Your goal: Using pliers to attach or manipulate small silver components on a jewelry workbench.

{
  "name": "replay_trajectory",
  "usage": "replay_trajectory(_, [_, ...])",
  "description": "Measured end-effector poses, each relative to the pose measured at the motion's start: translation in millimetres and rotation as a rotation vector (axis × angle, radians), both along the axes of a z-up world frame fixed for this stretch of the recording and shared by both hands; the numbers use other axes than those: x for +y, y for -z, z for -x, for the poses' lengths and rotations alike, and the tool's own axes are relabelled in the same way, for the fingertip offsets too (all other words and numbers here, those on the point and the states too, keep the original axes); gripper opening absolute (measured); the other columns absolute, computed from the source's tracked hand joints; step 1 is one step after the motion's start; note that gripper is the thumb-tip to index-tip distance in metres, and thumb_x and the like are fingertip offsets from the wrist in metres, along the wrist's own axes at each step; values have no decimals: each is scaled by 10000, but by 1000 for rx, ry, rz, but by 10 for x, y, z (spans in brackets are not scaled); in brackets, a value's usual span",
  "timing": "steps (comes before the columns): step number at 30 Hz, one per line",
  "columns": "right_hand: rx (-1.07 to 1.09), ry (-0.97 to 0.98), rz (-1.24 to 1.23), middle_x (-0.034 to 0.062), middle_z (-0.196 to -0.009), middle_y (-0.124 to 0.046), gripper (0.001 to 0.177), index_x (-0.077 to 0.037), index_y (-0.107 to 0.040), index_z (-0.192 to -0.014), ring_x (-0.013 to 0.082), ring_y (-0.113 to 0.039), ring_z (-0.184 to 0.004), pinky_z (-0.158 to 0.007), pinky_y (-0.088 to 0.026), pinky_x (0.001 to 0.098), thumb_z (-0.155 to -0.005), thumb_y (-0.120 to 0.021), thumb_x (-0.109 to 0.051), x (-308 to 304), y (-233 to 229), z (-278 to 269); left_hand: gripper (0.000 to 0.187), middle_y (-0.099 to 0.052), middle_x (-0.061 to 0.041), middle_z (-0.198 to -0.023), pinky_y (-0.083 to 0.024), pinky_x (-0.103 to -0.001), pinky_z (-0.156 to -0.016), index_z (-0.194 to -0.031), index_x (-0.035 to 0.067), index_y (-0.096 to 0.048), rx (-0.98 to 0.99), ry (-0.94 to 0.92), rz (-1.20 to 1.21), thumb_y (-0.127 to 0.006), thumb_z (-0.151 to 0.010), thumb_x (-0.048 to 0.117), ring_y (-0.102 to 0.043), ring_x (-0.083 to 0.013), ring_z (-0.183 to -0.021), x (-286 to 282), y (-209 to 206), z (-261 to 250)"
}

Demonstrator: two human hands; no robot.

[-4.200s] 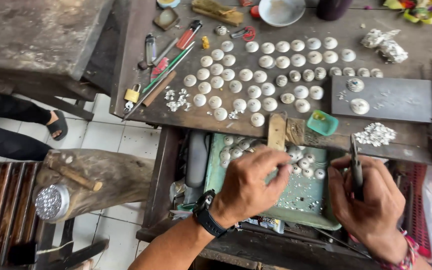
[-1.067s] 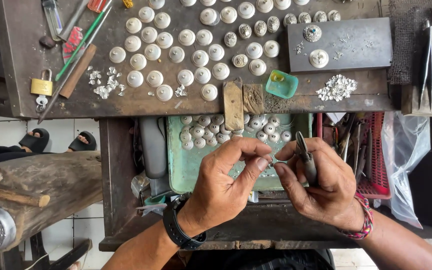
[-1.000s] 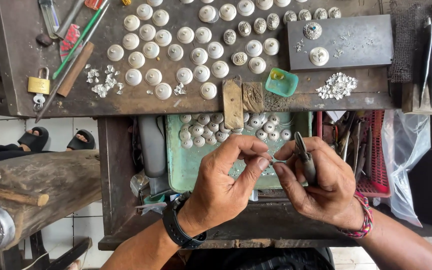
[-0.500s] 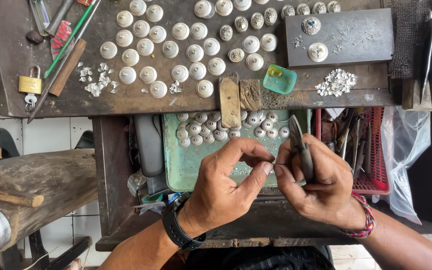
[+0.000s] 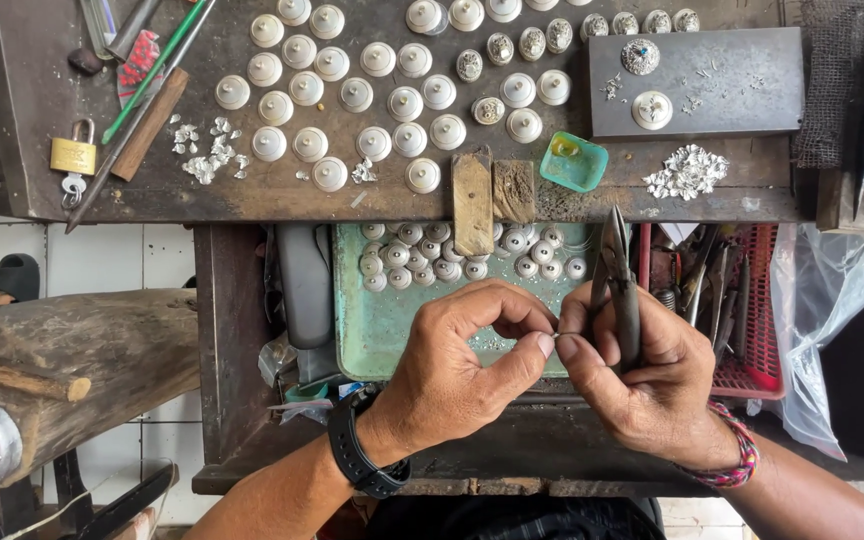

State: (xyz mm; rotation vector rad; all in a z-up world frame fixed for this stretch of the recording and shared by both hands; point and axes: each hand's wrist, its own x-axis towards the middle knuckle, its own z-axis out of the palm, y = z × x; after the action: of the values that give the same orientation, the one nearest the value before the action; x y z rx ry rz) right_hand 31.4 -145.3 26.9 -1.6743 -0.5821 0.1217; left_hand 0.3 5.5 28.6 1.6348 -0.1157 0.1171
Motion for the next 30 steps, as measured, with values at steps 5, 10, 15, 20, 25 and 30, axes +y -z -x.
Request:
replay_trajectory(5, [-64, 17, 109, 76, -680, -504, 264, -95, -331, -618, 131, -477, -601, -563, -377, 219, -777, -540, -66, 5, -47, 10, 48, -597, -44, -770, -469, -257, -669, -743, 59, -555, 12, -15, 62, -551, -787, 76, -562, -141, -708, 35, 18, 6])
replay_trajectory(10, [-82, -145, 185, 37, -706, -492, 241, -46, -447, -691, 128, -432, -589, -563, -380, 232, -870, -422, -205, -4, -46, -5, 51, -590, -32, -826, -473, -252, -711, -728, 81, -546, 49, -72, 207, -544, -779, 80, -557, -125, -772, 160, -11, -1])
replay_trajectory(15, [106, -223, 218, 15, -768, -482, 331, -40, -567, -842, 100, -453, -650, -605, -378, 214, -882, -390, -317, 9, 17, 66, 58, -585, -67, -883, -477, -281, -748, -756, 114, -540, 38, -47, 528, -567, -806, 126, -564, -142, -806, 256, 1, -22])
replay_trajectory(20, [90, -249, 210, 26, -816, -511, 323, -27, -571, -846, 118, -481, -720, -654, -401, 232, -887, -389, -291, 31, 33, 67, 103, -615, -93, -823, -473, -286, -717, -695, 114, -516, 80, -82, 519, -533, -783, 63, -589, -168, -802, 287, -63, -43])
replay_trajectory(25, [79, -250, 225, 29, -836, -522, 335, -22, -578, -867, 125, -502, -750, -690, -410, 241, -884, -390, -298, 27, 44, 66, 93, -598, -106, -815, -496, -292, -711, -705, 85, -510, 72, -54, 587, -530, -794, 67, -568, -174, -762, 277, -32, -46])
replay_trajectory(30, [59, -244, 219, 40, -844, -531, 318, -15, -586, -872, 135, -526, -783, -721, -428, 251, -878, -408, -278, 21, 68, 65, 102, -604, -88, -793, -472, -282, -708, -699, 100, -495, 43, -65, 533, -531, -790, 72, -560, -156, -777, 275, -33, -51])
